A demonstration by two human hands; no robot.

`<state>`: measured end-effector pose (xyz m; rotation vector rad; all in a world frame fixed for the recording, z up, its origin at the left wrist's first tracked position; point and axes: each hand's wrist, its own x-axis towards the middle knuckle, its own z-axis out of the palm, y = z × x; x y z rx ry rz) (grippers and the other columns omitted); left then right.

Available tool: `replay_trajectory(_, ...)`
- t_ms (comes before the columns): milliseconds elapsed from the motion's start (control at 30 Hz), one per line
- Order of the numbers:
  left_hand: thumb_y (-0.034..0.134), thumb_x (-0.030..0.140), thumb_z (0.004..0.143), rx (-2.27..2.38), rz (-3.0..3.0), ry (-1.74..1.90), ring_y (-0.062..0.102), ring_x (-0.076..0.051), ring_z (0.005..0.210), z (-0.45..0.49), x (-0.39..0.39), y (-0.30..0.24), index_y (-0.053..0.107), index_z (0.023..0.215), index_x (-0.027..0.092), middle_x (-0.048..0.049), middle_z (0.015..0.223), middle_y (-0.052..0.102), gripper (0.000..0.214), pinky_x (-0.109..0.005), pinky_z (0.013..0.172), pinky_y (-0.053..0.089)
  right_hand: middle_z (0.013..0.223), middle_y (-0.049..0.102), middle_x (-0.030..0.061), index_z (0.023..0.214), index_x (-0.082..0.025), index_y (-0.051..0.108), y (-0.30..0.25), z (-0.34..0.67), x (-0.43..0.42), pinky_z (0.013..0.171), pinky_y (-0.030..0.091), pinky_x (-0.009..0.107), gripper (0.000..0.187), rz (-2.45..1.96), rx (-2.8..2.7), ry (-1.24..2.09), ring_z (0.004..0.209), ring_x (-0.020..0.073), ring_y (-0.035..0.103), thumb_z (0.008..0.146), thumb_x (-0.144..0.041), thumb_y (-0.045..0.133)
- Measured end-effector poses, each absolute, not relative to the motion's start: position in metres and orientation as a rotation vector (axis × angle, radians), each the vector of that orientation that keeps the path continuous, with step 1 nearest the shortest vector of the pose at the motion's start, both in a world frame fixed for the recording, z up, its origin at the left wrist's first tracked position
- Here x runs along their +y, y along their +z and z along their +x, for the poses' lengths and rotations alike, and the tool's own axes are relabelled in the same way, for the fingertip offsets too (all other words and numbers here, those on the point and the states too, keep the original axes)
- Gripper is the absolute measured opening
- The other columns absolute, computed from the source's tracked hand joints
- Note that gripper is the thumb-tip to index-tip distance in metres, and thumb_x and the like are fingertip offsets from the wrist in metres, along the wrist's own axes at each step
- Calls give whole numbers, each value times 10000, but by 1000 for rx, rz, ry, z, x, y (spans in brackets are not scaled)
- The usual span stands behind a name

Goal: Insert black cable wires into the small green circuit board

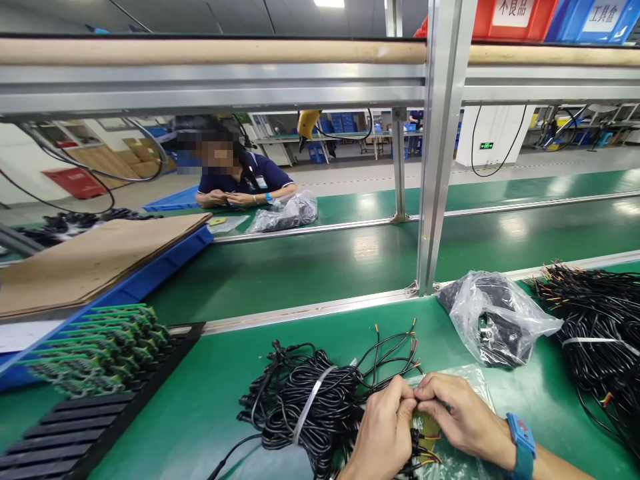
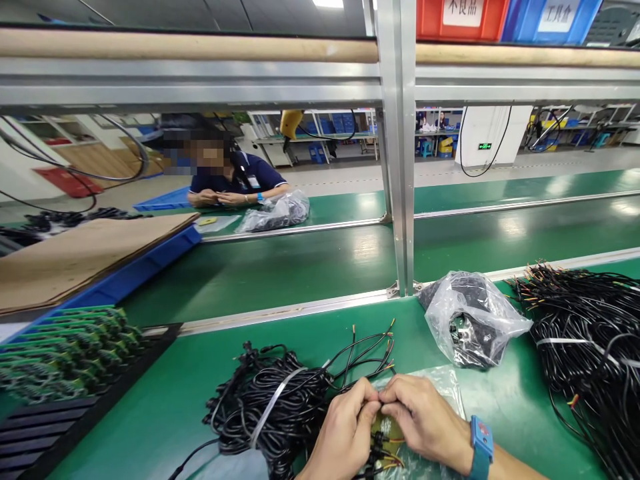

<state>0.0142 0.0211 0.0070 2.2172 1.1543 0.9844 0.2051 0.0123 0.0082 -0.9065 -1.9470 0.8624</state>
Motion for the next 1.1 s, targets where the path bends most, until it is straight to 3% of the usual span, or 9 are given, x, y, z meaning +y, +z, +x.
replay_trajectory(167, 406, 150, 956, 1184, 2055, 892, 527, -112, 577, 16, 22, 7, 470, 783, 204, 27, 653, 547, 193, -227, 546, 352, 928, 679, 9, 987, -218, 608, 8, 203, 13, 756, 456, 237, 93, -925, -1883, 875, 835, 119, 626, 1013, -180, 526)
replay_trajectory(333, 349, 279, 1049, 1196, 2075, 677, 597, -148, 742, 12, 24, 21, 543, 963, 206, -17, 848, 637, 225, -258, 665, 380, 945, 698, 16, 1022, -208, 628, 18, 214, 18, 746, 469, 241, 64, -1052, -1858, 893, 834, 126, 643, 992, -232, 577)
replay_trajectory(567, 288, 242, 1030, 1309, 2295, 593, 496, -158, 584, 10, 24, 12, 401, 773, 217, 13, 649, 525, 282, -318, 573, 232, 919, 677, 35, 964, -183, 598, 18, 217, 19, 735, 466, 266, 89, -1056, -1906, 923, 825, 150, 632, 986, -257, 553)
replay_trajectory(1100, 308, 340, 1048, 1259, 2109, 582, 396, -127, 597, 12, 25, 9, 411, 771, 200, 25, 655, 422, 327, -299, 613, 238, 916, 651, 22, 973, -194, 581, 7, 219, 21, 752, 451, 271, 55, -1061, -1896, 965, 829, 148, 603, 981, -235, 546)
